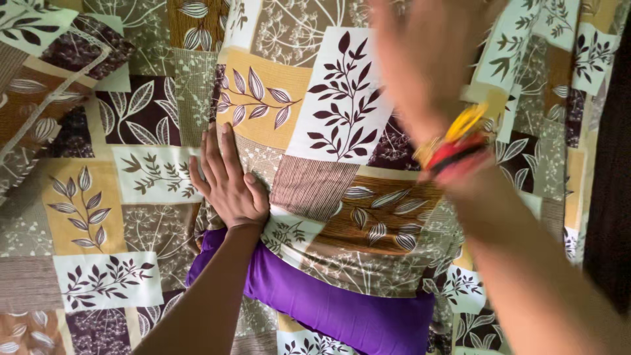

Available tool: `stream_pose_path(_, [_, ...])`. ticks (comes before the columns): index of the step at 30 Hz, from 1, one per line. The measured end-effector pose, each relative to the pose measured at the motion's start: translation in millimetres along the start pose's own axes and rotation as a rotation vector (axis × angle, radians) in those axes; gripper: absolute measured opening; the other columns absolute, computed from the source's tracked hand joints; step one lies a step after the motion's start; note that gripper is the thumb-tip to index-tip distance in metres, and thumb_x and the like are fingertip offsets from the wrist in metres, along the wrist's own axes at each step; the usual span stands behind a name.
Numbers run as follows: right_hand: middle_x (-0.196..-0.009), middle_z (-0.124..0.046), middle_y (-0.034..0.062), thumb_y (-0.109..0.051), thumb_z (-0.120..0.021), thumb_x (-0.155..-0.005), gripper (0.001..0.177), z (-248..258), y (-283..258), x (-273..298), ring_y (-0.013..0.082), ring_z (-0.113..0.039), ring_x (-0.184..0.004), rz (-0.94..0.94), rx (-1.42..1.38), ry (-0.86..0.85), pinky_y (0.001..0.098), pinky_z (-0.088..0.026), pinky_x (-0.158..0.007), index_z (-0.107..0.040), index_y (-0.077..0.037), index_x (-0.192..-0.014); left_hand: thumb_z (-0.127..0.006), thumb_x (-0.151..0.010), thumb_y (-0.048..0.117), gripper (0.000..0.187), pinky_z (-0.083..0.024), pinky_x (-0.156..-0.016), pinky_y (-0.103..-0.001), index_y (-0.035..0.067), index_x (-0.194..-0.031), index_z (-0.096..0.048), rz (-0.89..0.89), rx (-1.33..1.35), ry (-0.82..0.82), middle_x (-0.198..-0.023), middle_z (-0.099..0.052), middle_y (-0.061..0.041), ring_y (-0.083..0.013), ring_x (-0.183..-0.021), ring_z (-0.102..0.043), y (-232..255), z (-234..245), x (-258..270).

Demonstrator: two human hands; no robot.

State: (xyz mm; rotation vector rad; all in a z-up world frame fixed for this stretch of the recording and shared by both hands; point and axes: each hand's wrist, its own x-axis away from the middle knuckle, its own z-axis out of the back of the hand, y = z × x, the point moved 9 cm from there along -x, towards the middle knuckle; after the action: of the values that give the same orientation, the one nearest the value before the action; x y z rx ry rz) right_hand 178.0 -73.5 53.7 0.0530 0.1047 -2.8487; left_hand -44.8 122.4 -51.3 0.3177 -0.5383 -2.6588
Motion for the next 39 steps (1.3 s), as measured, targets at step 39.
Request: stream_pose_path(39, [-0.162,-0.028,0.0402,-0.049,-0.034,-0.112,0.071,-17,43,233,0.0559,-0.035,-0.149,-0.500,-0.317,0.236,0.0590,-0.034,-0.121,-0.022,-0.002,-0.165,-0.012,-0.104,0.041,0.069,-0.015,-0.127,-0.058,0.013,-0.164,-0.031,-0.052,-0.018,0.044,-0.165,-0.038,-0.017,-0.0322,-0.156,-0.035,14,8,5])
